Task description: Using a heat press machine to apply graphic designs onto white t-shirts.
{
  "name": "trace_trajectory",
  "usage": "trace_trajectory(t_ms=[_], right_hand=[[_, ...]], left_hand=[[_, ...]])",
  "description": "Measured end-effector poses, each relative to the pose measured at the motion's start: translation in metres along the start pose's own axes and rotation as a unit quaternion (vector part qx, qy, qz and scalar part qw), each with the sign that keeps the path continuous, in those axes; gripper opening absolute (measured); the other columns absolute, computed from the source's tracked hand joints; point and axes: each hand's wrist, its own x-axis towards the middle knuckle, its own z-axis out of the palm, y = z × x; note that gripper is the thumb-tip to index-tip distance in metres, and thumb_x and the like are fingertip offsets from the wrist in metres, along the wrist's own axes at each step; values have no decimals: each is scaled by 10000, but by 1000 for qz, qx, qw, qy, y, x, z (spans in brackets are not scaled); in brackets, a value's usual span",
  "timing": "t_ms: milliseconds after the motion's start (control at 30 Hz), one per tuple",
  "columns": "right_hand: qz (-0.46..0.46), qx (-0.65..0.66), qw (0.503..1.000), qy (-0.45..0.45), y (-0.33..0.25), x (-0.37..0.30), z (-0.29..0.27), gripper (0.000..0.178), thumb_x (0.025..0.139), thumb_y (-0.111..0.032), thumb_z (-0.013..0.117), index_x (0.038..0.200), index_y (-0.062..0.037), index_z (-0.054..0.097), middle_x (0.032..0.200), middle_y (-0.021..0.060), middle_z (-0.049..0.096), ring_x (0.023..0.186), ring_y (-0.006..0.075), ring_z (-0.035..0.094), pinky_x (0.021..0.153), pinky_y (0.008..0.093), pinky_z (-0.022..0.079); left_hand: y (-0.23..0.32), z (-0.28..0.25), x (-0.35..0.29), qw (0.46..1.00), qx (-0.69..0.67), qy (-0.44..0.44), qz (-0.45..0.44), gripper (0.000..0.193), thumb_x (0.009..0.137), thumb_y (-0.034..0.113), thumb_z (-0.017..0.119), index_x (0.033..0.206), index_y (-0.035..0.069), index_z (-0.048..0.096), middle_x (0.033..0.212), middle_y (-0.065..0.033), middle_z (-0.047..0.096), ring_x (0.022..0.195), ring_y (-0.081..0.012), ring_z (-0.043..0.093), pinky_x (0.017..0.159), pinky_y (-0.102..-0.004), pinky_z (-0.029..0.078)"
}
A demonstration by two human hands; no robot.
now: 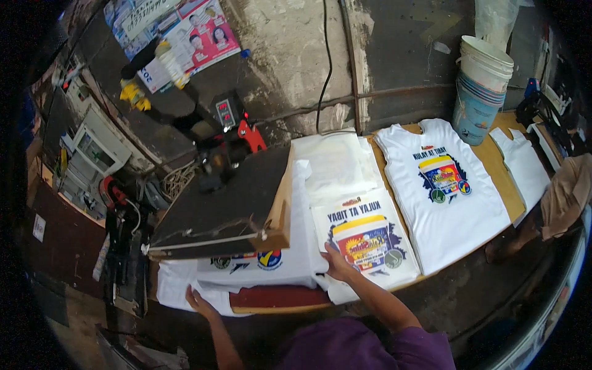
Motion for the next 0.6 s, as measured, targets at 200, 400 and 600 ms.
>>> trace_trajectory(t_ms=[200, 400, 600], right_hand=[[-88, -115, 989, -28, 42, -69, 9, 346, 922, -211, 622, 1209, -21, 592, 1176, 94, 654, 1084, 216, 619, 976, 378, 468], [-148, -91, 984, 47, 7, -114, 59, 394, 896, -232, 655, 1207, -2, 575, 1081, 87, 673, 962, 190, 662, 852, 357, 543], [-288, -85, 954, -2, -49, -108, 131, 229, 950, -218, 611, 1144, -97, 609, 1057, 16, 649, 932, 144, 613, 878, 328, 497]], left_hand=[[-83, 15, 73, 776, -376, -347, -369, 581, 1021, 457, 343, 1424, 42, 396, 1440, -143, 454, 1330, -284, 420, 1115, -432, 299], [-85, -22, 59, 778, -341, -334, -408, 564, 966, 437, 478, 1407, 88, 431, 1393, -132, 503, 1288, -305, 475, 1055, -466, 403], [25, -18, 127, 757, -493, -265, -337, 598, 952, 467, 489, 1397, 72, 432, 1378, -147, 505, 1258, -344, 493, 1035, -508, 428]])
